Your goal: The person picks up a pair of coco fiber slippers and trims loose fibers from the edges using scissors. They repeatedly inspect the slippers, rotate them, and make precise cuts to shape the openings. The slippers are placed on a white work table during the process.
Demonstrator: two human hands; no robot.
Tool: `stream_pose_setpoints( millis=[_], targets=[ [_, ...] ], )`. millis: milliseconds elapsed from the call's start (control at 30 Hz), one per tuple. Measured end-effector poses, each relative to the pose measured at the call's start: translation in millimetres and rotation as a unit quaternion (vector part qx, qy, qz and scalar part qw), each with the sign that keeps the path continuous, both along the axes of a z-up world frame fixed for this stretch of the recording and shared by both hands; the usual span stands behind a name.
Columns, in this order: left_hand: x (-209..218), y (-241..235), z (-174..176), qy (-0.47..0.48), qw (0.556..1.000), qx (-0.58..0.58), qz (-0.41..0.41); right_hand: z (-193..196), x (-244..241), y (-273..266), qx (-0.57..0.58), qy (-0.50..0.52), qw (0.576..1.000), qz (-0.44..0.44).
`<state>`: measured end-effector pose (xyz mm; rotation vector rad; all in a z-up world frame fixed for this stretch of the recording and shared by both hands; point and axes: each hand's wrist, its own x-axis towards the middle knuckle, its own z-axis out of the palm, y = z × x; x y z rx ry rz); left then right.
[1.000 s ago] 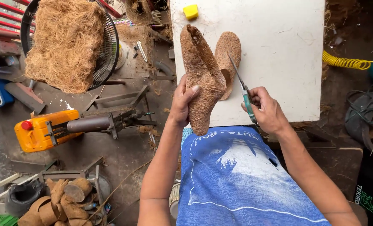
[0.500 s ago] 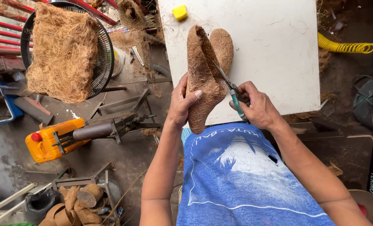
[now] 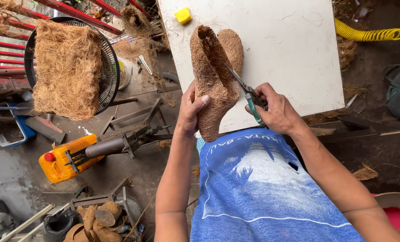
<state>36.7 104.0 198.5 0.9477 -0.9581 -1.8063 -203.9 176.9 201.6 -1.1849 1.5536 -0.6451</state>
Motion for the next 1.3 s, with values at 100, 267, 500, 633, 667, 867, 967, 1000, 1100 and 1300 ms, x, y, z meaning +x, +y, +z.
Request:
stream_pose_setpoints(
  millis=[100, 267, 500, 633, 667, 867, 967, 1000, 1100, 1300],
  targets=[
    [-3.2, 0.4, 1.4, 0.014, 1.0, 0.012, 0.013, 3.2, -3.5, 0.1, 0.008, 0.003, 1.0, -0.007],
    [-3.1, -3.2, -0.2, -0.008, 1.0, -0.003, 0.01, 5.7, -3.3, -1.9, 0.009, 0.008, 1.0, -0.01],
    [-3.4, -5.8, 4.2, -0.016, 1.0, -0.012, 0.0, 10.6, -1.3, -5.5, -0.01, 0.005, 1.0, -0.018],
    [-0.1, -9.7, -3.9, -0.004, 1.0, -0.011, 0.001, 6.5, -1.9, -5.0, -0.011, 0.002, 1.0, -0.024],
    [-1.0, -9.0, -5.7, 0.006, 1.0, -0.002, 0.004, 6.2, -1.4, -4.8, -0.015, 0.007, 1.0, -0.026],
    [-2.5, -10.8, -7.9, 0.021, 1.0, 0.011, 0.005, 0.2, -4.1, -5.1, -0.03, 0.007, 0.999, -0.036],
    [-8.4, -10.2, -5.3, 0.017, 1.0, 0.008, 0.002, 3.6, -2.6, -5.7, -0.027, 0.014, 0.999, -0.041],
    [-11.3, -10.5, -3.5, 0.012, 1.0, 0.004, 0.0, 5.2, -2.0, -6.3, -0.024, 0.023, 0.999, -0.041],
    [-16.9, -8.5, 2.6, -0.005, 1.0, 0.008, -0.018, 5.0, -3.0, -8.2, -0.031, 0.021, 0.998, -0.043],
    [-22.8, -9.6, -1.5, 0.017, 0.999, 0.022, -0.019, -3.6, -9.9, -7.1, -0.026, -0.006, 0.998, -0.052]
  ],
)
